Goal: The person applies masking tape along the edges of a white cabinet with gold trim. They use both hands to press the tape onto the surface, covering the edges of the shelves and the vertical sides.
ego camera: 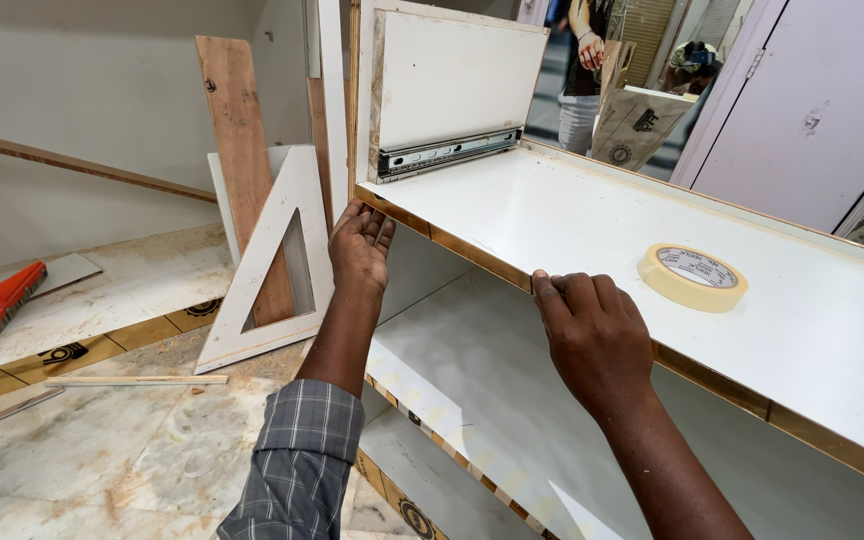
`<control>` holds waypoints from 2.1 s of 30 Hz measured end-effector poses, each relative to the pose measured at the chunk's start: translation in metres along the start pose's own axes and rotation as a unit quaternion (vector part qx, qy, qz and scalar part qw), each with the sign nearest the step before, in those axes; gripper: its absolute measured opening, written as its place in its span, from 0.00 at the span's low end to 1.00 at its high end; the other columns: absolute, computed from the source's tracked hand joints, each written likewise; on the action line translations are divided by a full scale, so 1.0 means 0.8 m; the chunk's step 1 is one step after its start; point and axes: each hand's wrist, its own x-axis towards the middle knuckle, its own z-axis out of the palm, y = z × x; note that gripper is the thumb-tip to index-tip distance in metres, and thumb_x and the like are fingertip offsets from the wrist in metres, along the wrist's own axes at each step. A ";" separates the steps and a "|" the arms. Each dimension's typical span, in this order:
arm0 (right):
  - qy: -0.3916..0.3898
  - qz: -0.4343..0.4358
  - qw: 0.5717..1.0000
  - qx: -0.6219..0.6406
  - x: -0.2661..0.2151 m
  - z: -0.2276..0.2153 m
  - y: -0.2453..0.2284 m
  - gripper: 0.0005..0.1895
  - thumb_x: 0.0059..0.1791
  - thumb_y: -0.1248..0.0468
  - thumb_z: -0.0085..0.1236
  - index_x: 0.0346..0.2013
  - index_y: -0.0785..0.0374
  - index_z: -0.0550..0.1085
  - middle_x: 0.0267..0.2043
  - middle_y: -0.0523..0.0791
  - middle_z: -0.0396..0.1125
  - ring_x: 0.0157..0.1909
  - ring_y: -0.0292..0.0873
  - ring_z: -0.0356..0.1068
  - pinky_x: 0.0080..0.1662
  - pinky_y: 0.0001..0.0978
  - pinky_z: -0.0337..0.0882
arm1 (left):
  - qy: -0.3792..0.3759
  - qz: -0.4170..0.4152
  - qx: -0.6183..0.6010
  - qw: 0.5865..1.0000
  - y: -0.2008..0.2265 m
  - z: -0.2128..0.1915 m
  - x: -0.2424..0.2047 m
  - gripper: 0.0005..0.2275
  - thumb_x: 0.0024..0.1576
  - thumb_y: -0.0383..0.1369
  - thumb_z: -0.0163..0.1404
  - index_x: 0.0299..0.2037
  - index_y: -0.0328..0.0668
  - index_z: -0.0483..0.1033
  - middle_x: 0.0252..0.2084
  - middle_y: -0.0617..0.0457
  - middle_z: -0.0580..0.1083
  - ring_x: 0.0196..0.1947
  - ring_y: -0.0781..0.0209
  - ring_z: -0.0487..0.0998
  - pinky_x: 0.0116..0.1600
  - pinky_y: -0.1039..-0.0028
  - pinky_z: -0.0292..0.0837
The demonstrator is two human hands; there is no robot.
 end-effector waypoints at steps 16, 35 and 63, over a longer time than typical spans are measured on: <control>-0.005 0.008 1.000 0.007 0.002 -0.003 -0.003 0.11 0.52 0.62 0.61 0.49 0.57 0.80 0.34 0.39 0.68 0.36 0.37 0.67 0.35 0.30 0.71 | 0.069 0.118 0.053 0.989 -0.050 0.010 0.023 0.20 0.61 0.26 0.52 0.64 0.36 0.67 0.49 0.48 0.76 0.47 0.62 0.79 0.50 0.68 0.79; -0.004 0.010 1.000 0.008 0.005 -0.003 -0.004 0.09 0.53 0.61 0.61 0.47 0.58 0.80 0.33 0.40 0.67 0.35 0.37 0.66 0.34 0.30 0.70 | 0.071 0.085 -0.005 0.994 -0.067 0.021 -0.009 0.22 0.60 0.31 0.53 0.65 0.43 0.70 0.46 0.55 0.78 0.40 0.66 0.81 0.43 0.73 0.82; -0.045 0.020 0.999 0.002 0.009 -0.019 -0.006 0.16 0.48 0.66 0.60 0.52 0.56 0.79 0.36 0.39 0.68 0.38 0.39 0.68 0.38 0.34 0.68 | -0.049 -0.024 0.052 0.997 -0.104 0.084 -0.267 0.19 0.64 0.29 0.44 0.65 0.34 0.69 0.49 0.51 0.77 0.37 0.63 0.80 0.38 0.73 0.75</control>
